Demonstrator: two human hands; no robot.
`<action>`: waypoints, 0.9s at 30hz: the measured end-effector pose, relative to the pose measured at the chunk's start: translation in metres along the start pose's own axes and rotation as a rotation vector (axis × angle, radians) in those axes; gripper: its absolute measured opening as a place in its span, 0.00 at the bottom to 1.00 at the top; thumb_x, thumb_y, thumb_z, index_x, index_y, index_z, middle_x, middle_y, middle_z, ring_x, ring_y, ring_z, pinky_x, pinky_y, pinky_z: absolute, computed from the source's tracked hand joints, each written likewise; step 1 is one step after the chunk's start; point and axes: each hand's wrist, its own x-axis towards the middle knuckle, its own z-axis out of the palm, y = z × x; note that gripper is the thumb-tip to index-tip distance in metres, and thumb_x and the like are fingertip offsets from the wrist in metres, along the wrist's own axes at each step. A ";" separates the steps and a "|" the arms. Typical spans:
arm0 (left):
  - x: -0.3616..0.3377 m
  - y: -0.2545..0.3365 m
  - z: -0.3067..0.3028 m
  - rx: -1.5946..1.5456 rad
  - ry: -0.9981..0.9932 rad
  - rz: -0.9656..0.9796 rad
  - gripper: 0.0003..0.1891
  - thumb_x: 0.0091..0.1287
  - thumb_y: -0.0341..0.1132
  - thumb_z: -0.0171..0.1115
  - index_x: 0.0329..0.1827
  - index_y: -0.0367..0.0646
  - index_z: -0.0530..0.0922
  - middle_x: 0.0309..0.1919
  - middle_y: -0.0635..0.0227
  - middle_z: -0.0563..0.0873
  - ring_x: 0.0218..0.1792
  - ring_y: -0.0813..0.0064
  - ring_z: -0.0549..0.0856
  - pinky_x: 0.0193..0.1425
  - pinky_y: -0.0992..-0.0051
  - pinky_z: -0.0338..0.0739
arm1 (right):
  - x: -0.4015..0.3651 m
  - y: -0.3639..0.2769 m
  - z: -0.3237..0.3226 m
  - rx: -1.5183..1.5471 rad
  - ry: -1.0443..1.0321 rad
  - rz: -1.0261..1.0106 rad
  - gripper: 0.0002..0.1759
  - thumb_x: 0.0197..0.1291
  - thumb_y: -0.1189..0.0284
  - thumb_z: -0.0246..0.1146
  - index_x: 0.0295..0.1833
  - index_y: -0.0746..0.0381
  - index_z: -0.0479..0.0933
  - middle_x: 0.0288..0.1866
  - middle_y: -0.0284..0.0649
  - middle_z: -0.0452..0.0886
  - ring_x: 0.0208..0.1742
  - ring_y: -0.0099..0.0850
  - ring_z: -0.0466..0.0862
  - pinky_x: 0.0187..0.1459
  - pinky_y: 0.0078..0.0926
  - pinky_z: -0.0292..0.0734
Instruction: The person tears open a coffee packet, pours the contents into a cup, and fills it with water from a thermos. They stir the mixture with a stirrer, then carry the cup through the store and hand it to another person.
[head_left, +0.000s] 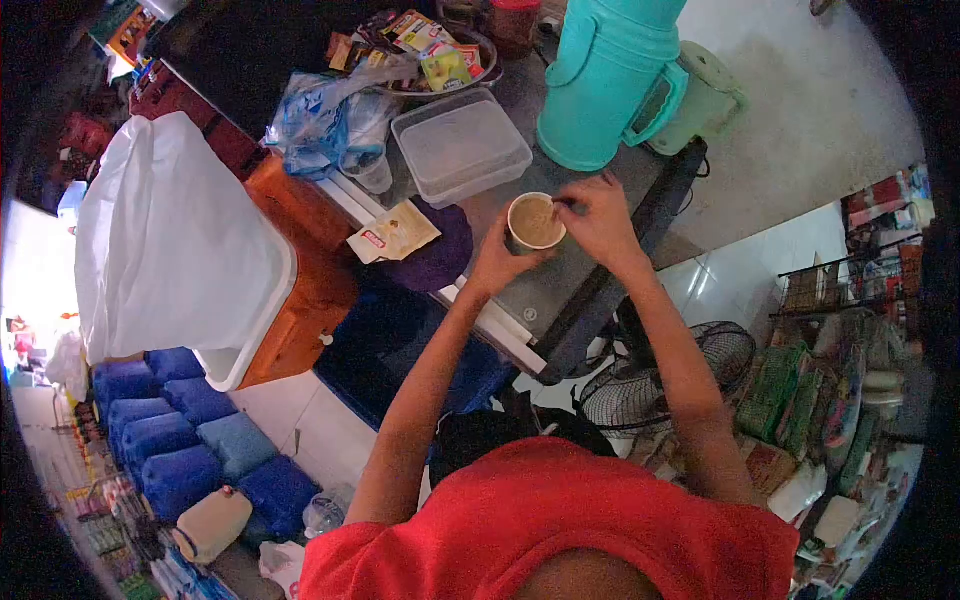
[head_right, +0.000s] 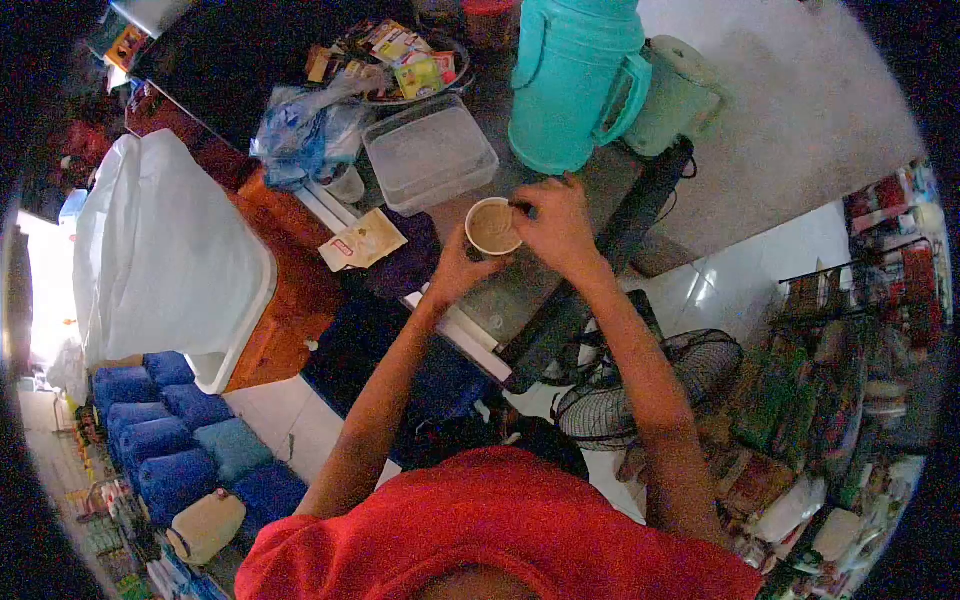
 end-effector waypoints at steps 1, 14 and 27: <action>0.001 0.002 0.000 0.017 0.007 0.018 0.45 0.42 0.35 0.76 0.65 0.41 0.60 0.57 0.60 0.73 0.58 0.67 0.72 0.62 0.67 0.66 | -0.001 0.000 0.003 -0.002 0.000 0.001 0.08 0.44 0.71 0.63 0.31 0.62 0.81 0.30 0.40 0.81 0.37 0.37 0.79 0.60 0.45 0.60; 0.001 0.002 0.002 -0.107 0.003 0.052 0.46 0.42 0.33 0.76 0.66 0.43 0.58 0.58 0.62 0.71 0.60 0.69 0.71 0.64 0.68 0.64 | -0.009 -0.015 0.003 0.088 -0.101 0.037 0.07 0.46 0.71 0.62 0.33 0.60 0.80 0.31 0.39 0.82 0.36 0.37 0.81 0.64 0.47 0.55; -0.001 0.005 0.001 -0.056 0.020 0.089 0.48 0.41 0.33 0.76 0.66 0.41 0.56 0.58 0.57 0.70 0.61 0.66 0.69 0.65 0.67 0.63 | -0.008 -0.013 -0.004 0.166 -0.217 0.077 0.07 0.47 0.71 0.62 0.32 0.60 0.81 0.29 0.40 0.82 0.37 0.37 0.80 0.64 0.47 0.54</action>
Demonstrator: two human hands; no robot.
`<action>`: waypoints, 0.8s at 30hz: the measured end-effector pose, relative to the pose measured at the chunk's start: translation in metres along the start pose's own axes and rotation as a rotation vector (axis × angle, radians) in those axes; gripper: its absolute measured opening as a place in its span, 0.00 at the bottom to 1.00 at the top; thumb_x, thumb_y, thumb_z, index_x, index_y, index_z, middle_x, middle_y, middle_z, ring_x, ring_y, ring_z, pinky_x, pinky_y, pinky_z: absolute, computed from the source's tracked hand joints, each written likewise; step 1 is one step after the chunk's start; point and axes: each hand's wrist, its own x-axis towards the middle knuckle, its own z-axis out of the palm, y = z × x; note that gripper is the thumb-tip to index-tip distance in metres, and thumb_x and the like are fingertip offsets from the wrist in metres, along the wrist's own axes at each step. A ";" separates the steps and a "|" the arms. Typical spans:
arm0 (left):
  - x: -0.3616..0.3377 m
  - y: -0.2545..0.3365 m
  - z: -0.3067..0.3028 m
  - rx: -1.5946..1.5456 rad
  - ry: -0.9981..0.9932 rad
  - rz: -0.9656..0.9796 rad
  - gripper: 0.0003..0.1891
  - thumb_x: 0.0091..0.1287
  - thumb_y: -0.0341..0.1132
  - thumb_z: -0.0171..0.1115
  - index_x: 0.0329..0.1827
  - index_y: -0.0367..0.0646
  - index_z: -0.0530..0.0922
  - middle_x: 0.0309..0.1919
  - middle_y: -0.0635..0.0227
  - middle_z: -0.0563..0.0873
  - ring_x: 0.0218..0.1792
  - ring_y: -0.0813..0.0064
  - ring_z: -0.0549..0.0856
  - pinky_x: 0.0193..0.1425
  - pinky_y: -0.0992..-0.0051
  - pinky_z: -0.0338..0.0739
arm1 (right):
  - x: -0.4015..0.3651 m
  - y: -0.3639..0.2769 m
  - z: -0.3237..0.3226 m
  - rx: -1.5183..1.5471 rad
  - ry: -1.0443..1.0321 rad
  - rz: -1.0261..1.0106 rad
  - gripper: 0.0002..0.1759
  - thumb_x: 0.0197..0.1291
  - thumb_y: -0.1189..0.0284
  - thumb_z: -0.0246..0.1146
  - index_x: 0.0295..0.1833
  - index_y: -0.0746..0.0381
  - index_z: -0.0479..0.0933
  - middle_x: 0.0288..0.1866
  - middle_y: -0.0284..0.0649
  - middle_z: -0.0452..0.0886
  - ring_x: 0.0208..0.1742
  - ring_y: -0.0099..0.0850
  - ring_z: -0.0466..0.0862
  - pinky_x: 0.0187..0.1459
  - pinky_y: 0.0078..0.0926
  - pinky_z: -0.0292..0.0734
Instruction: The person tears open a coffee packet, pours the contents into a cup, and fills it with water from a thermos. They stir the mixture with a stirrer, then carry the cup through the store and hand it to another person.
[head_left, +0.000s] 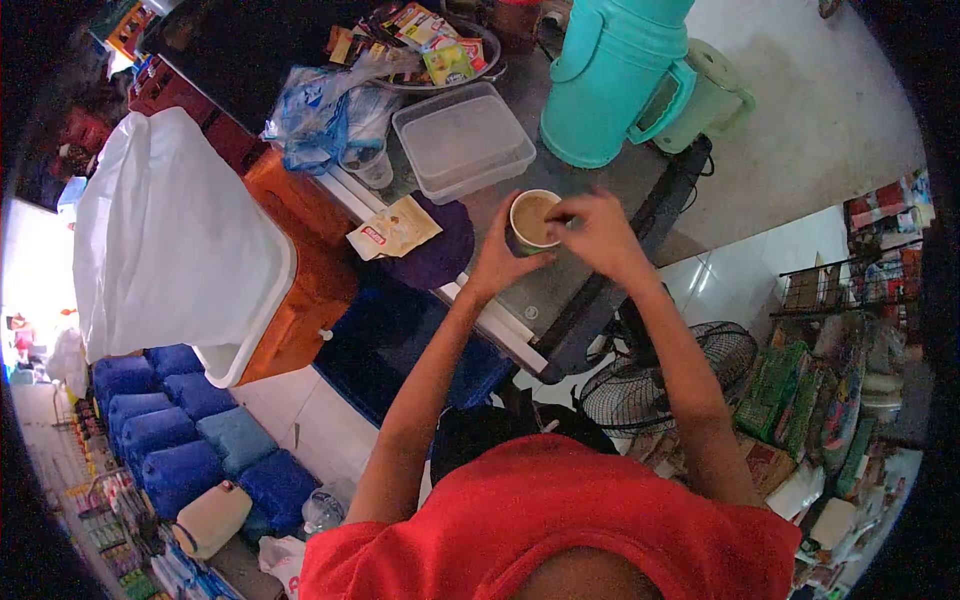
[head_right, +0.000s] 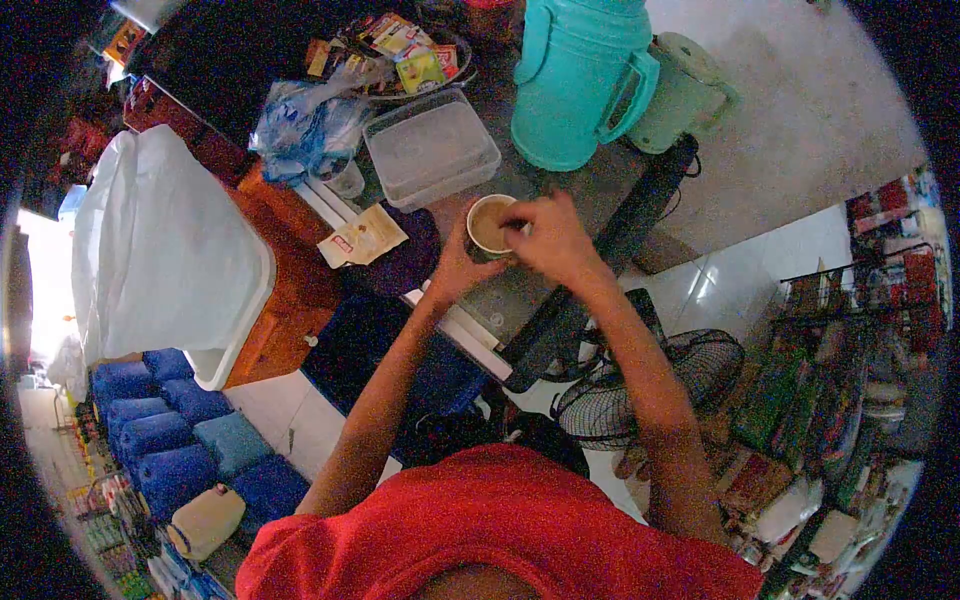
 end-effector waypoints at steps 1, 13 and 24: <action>-0.002 0.001 0.000 0.009 0.013 0.010 0.49 0.40 0.34 0.76 0.66 0.39 0.56 0.58 0.57 0.70 0.61 0.65 0.69 0.65 0.67 0.62 | 0.002 0.004 0.000 0.001 -0.003 -0.002 0.07 0.47 0.71 0.62 0.32 0.60 0.81 0.29 0.40 0.82 0.37 0.37 0.80 0.64 0.47 0.54; -0.010 -0.008 -0.004 0.234 0.044 -0.017 0.46 0.41 0.40 0.76 0.63 0.37 0.60 0.59 0.54 0.69 0.61 0.60 0.69 0.64 0.65 0.62 | 0.007 0.008 -0.003 -0.196 0.074 -0.008 0.07 0.47 0.71 0.62 0.34 0.58 0.81 0.32 0.37 0.81 0.42 0.34 0.78 0.64 0.49 0.51; -0.013 -0.011 -0.006 0.228 0.033 -0.014 0.45 0.42 0.39 0.76 0.63 0.38 0.60 0.56 0.54 0.71 0.60 0.60 0.70 0.63 0.66 0.65 | 0.011 0.006 0.008 -0.271 0.160 -0.067 0.11 0.44 0.63 0.62 0.35 0.54 0.82 0.30 0.40 0.81 0.41 0.38 0.79 0.62 0.53 0.55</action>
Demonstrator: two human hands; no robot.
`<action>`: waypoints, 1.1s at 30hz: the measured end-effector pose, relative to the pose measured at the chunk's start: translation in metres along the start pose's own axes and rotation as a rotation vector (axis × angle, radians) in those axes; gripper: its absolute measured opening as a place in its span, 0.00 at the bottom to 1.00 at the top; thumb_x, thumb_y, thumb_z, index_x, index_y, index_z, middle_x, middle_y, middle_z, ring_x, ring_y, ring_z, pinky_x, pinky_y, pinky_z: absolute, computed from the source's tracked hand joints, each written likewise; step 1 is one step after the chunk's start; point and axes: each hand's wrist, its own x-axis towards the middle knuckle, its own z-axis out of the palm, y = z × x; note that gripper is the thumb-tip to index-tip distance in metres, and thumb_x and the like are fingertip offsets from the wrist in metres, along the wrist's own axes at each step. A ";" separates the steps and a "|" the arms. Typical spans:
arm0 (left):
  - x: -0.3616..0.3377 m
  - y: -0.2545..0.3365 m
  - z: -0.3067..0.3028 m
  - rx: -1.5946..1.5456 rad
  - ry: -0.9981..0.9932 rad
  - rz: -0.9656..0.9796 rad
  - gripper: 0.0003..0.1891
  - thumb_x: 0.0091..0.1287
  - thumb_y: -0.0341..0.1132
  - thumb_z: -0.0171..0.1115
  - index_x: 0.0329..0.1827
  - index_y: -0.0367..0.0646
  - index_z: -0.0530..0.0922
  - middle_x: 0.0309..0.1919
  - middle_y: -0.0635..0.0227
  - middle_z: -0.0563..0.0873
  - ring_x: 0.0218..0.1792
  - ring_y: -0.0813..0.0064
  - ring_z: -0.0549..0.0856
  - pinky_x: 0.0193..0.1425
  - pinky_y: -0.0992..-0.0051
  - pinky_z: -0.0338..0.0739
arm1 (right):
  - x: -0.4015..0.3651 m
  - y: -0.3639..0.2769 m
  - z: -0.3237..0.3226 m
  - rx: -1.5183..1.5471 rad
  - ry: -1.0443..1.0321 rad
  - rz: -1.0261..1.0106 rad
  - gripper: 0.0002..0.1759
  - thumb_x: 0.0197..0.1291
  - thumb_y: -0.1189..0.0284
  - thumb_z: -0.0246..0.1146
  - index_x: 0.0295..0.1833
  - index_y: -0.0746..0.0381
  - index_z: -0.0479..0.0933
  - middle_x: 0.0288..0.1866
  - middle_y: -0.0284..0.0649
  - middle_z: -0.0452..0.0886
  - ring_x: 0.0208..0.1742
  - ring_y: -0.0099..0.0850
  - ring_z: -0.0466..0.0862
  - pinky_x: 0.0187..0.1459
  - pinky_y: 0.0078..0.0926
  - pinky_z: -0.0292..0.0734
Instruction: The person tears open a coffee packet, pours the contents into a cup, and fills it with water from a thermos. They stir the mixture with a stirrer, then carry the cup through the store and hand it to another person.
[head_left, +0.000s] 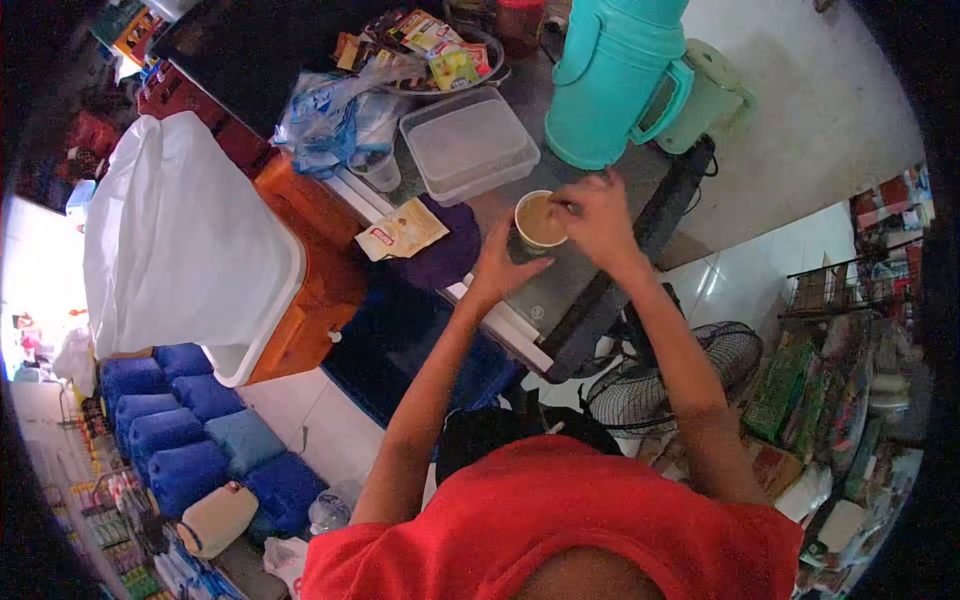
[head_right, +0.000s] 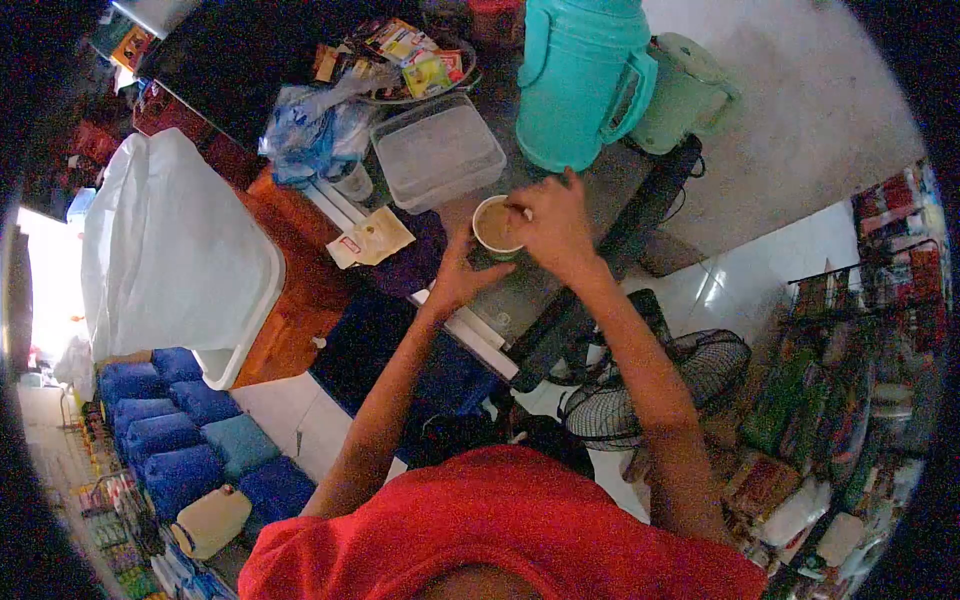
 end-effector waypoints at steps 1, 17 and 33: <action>0.000 0.003 0.000 -0.036 -0.015 -0.027 0.45 0.42 0.38 0.76 0.64 0.38 0.60 0.56 0.55 0.71 0.59 0.61 0.70 0.62 0.66 0.65 | -0.002 -0.002 0.001 0.002 0.001 -0.002 0.11 0.44 0.63 0.62 0.35 0.54 0.82 0.30 0.40 0.81 0.41 0.38 0.79 0.62 0.53 0.55; -0.001 0.008 -0.006 -0.044 -0.039 -0.095 0.43 0.44 0.38 0.74 0.63 0.40 0.60 0.57 0.58 0.70 0.59 0.62 0.71 0.61 0.64 0.68 | 0.000 0.005 0.000 0.210 -0.111 0.040 0.09 0.46 0.68 0.63 0.33 0.60 0.82 0.26 0.40 0.81 0.35 0.36 0.78 0.63 0.45 0.55; 0.015 -0.001 0.003 -0.183 -0.057 0.026 0.44 0.43 0.36 0.75 0.65 0.40 0.59 0.58 0.59 0.70 0.60 0.65 0.70 0.62 0.65 0.66 | 0.004 -0.008 -0.008 0.230 -0.165 -0.005 0.11 0.44 0.69 0.64 0.33 0.62 0.82 0.31 0.43 0.82 0.37 0.40 0.80 0.46 0.32 0.72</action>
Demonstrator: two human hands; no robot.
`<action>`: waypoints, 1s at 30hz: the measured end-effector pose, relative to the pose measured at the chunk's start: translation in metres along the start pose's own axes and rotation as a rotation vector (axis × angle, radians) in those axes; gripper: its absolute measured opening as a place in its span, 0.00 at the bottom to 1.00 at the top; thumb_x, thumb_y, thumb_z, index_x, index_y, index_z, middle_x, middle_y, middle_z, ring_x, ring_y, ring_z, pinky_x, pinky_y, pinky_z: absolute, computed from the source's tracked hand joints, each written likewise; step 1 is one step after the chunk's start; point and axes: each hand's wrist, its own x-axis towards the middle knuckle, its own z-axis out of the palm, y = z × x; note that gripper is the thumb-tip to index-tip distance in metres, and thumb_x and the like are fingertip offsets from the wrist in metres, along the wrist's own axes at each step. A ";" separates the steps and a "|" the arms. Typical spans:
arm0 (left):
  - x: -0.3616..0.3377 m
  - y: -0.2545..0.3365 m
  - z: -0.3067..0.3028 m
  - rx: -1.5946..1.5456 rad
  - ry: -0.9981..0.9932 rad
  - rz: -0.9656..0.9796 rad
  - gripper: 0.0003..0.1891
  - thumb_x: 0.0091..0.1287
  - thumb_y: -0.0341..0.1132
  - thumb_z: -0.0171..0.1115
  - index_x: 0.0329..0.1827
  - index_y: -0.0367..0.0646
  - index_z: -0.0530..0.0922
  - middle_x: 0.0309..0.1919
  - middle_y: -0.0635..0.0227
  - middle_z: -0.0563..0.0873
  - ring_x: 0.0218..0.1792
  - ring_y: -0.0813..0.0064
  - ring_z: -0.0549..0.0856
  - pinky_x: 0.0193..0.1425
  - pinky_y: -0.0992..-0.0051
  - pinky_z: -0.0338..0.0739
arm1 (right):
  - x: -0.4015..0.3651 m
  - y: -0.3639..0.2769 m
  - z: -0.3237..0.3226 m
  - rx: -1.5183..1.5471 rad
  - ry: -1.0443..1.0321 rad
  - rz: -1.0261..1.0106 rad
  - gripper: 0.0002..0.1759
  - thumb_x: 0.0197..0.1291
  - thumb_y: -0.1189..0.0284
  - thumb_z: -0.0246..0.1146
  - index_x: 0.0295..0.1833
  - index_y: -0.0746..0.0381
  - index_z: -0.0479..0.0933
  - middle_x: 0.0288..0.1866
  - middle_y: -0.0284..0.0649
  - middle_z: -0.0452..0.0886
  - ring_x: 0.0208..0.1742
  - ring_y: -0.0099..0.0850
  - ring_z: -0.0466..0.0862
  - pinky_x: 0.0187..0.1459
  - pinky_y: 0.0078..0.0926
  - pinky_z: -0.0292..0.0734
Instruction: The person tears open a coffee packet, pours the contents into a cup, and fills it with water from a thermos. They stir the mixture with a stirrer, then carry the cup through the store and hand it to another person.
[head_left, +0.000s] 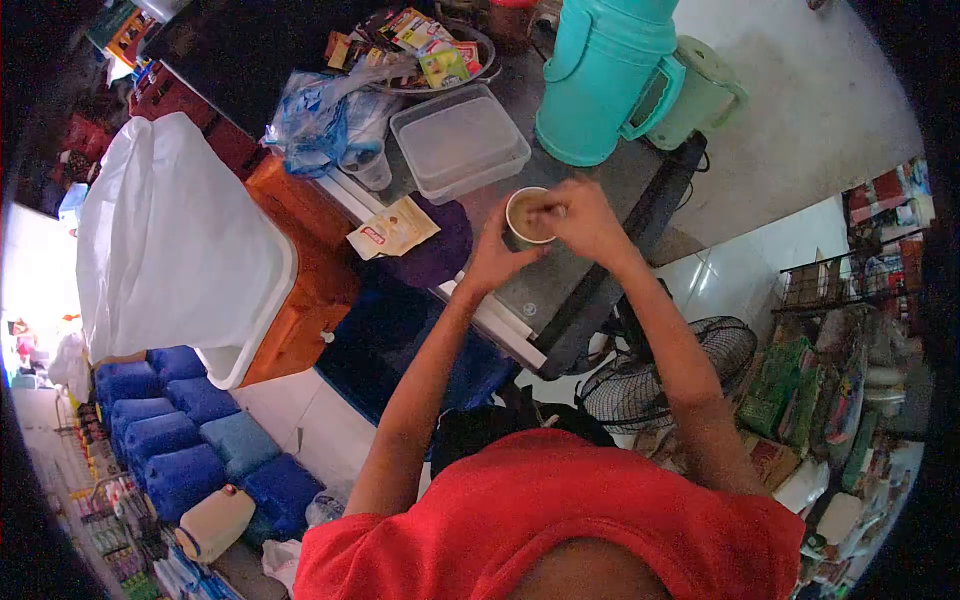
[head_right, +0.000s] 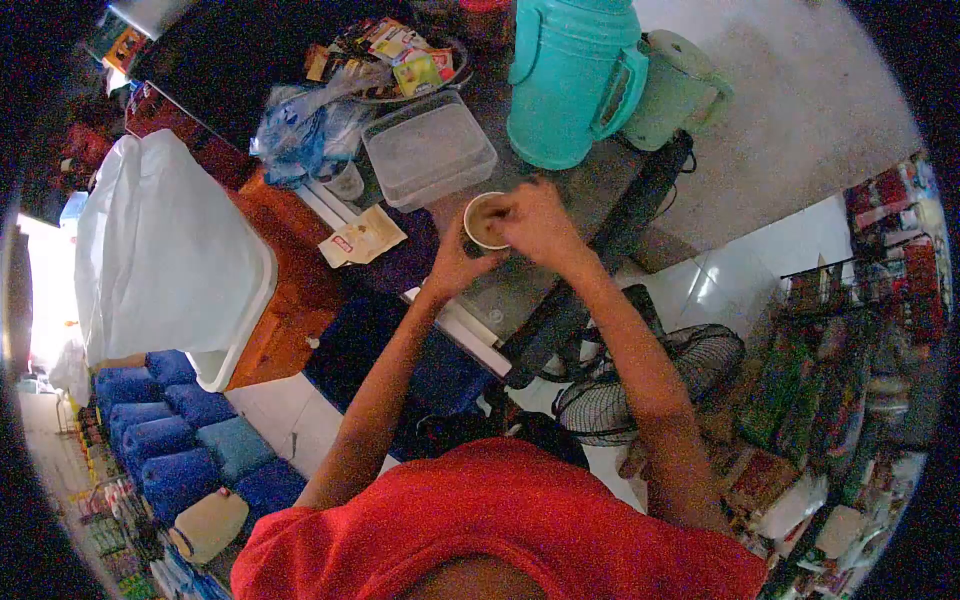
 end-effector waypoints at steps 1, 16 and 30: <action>-0.001 -0.004 0.000 -0.075 -0.006 -0.012 0.45 0.43 0.35 0.75 0.65 0.40 0.59 0.58 0.59 0.70 0.60 0.66 0.70 0.62 0.66 0.65 | -0.001 0.001 -0.002 -0.001 -0.003 0.001 0.11 0.44 0.69 0.64 0.33 0.62 0.82 0.31 0.43 0.82 0.37 0.40 0.80 0.46 0.32 0.72; 0.003 0.023 0.004 -0.054 0.025 -0.086 0.41 0.42 0.34 0.75 0.61 0.41 0.63 0.54 0.62 0.74 0.58 0.68 0.72 0.64 0.68 0.63 | -0.006 0.030 0.006 -0.015 0.165 0.013 0.16 0.57 0.64 0.56 0.44 0.63 0.79 0.41 0.49 0.80 0.46 0.48 0.77 0.51 0.38 0.70; -0.005 0.061 0.011 -0.085 -0.043 -0.060 0.45 0.42 0.36 0.77 0.64 0.41 0.60 0.57 0.61 0.72 0.59 0.70 0.71 0.64 0.69 0.64 | -0.078 0.056 0.080 1.809 0.240 0.819 0.20 0.66 0.61 0.45 0.56 0.61 0.69 0.51 0.42 0.76 0.51 0.36 0.76 0.53 0.37 0.72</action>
